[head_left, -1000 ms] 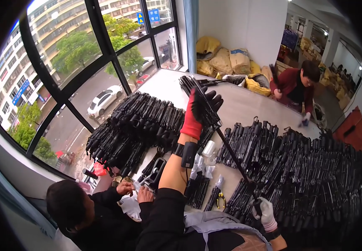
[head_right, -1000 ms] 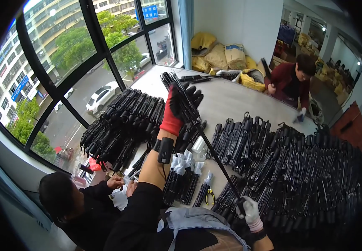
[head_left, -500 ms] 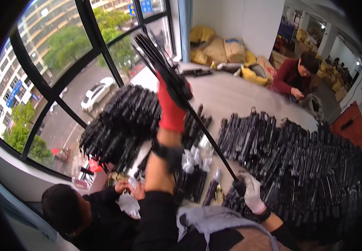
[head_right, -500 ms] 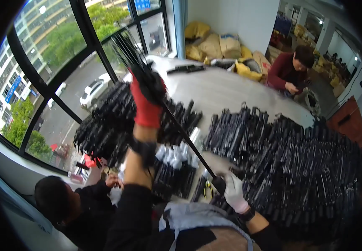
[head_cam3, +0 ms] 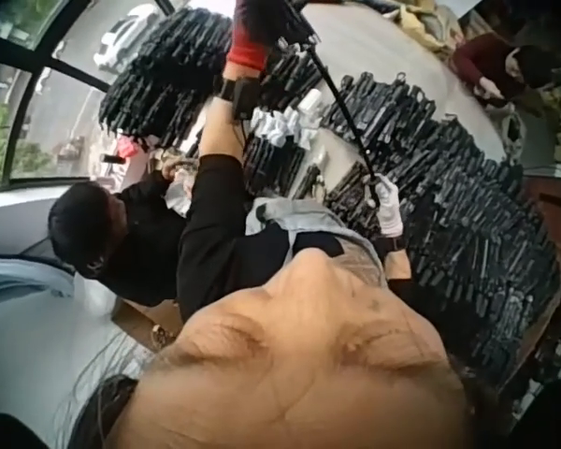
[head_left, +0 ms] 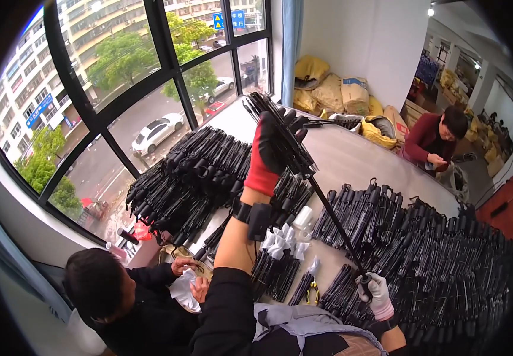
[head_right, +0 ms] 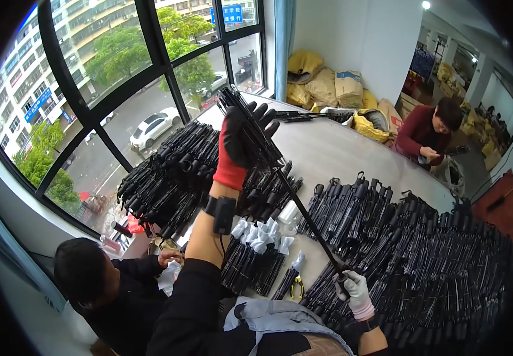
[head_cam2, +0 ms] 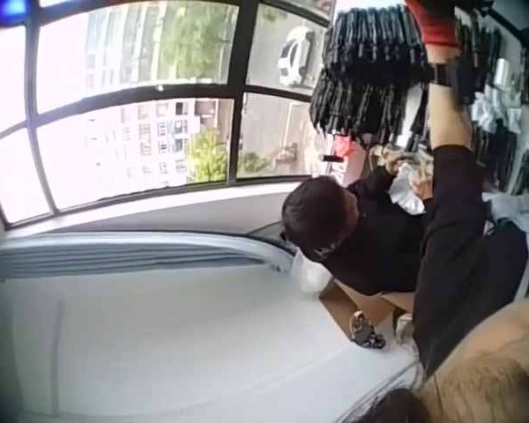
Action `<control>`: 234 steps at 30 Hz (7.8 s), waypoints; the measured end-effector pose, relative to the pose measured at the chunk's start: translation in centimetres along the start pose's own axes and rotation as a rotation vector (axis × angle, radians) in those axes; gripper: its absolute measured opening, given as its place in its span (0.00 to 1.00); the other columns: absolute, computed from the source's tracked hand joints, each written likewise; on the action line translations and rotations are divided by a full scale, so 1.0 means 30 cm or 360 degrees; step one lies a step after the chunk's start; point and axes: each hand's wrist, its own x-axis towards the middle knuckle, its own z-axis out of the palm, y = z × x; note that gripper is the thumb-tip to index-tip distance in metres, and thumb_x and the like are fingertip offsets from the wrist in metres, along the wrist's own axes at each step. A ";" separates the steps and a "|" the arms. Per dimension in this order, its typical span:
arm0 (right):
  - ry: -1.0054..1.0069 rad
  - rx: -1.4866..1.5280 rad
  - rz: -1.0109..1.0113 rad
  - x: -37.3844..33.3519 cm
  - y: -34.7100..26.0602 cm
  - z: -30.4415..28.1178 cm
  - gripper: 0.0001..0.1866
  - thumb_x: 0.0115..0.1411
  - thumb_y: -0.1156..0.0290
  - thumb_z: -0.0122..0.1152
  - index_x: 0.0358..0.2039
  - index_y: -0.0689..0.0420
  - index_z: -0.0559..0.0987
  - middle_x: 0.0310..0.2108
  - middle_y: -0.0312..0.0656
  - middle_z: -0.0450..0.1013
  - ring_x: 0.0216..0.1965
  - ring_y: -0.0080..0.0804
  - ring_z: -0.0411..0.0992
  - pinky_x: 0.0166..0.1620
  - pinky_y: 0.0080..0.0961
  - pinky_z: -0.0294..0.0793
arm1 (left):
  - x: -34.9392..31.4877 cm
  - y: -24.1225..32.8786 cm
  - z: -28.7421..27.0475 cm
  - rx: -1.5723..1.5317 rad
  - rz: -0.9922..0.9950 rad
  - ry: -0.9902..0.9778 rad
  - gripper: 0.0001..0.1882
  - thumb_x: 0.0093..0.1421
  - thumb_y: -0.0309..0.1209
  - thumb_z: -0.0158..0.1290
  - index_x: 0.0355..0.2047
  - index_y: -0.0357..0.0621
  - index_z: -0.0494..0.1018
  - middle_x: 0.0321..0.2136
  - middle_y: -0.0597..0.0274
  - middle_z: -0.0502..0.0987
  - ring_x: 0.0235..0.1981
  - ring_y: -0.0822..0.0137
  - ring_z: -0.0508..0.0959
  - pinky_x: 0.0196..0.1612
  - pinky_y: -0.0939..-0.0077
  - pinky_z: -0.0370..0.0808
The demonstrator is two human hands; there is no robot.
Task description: The person picks up an umbrella frame, opens and closes it to test it, and uses pliers to cut a wire. They then wrap a rubber band around the folded frame and place it back on the table before repeating the process.
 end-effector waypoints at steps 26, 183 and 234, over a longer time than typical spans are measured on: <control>0.0359 -0.1126 -0.0781 0.264 -0.122 0.165 0.16 0.68 0.74 0.43 0.53 0.64 0.72 0.45 0.47 0.74 0.40 0.27 0.74 0.43 0.24 0.74 | -0.315 -0.378 -0.029 0.0448 -0.0584 0.0085 0.18 0.64 0.33 0.51 0.50 0.34 0.69 0.39 0.52 0.78 0.37 0.59 0.80 0.43 0.61 0.79; -0.0967 -0.2176 0.0951 0.170 0.137 0.369 0.29 0.51 0.66 0.53 0.48 0.78 0.65 0.32 0.62 0.74 0.35 0.54 0.76 0.40 0.41 0.76 | -0.930 -0.365 -0.345 0.0781 -0.0683 0.1478 0.24 0.57 0.23 0.55 0.52 0.41 0.59 0.27 0.60 0.72 0.21 0.67 0.75 0.25 0.72 0.75; 0.0426 -0.2107 0.0065 0.316 -0.086 -0.319 0.17 0.54 0.64 0.62 0.40 0.60 0.72 0.25 0.41 0.72 0.24 0.38 0.74 0.28 0.34 0.75 | -0.326 -0.555 -0.273 0.3143 0.0232 -0.1637 0.32 0.48 0.33 0.62 0.55 0.44 0.68 0.51 0.49 0.70 0.57 0.46 0.65 0.62 0.48 0.56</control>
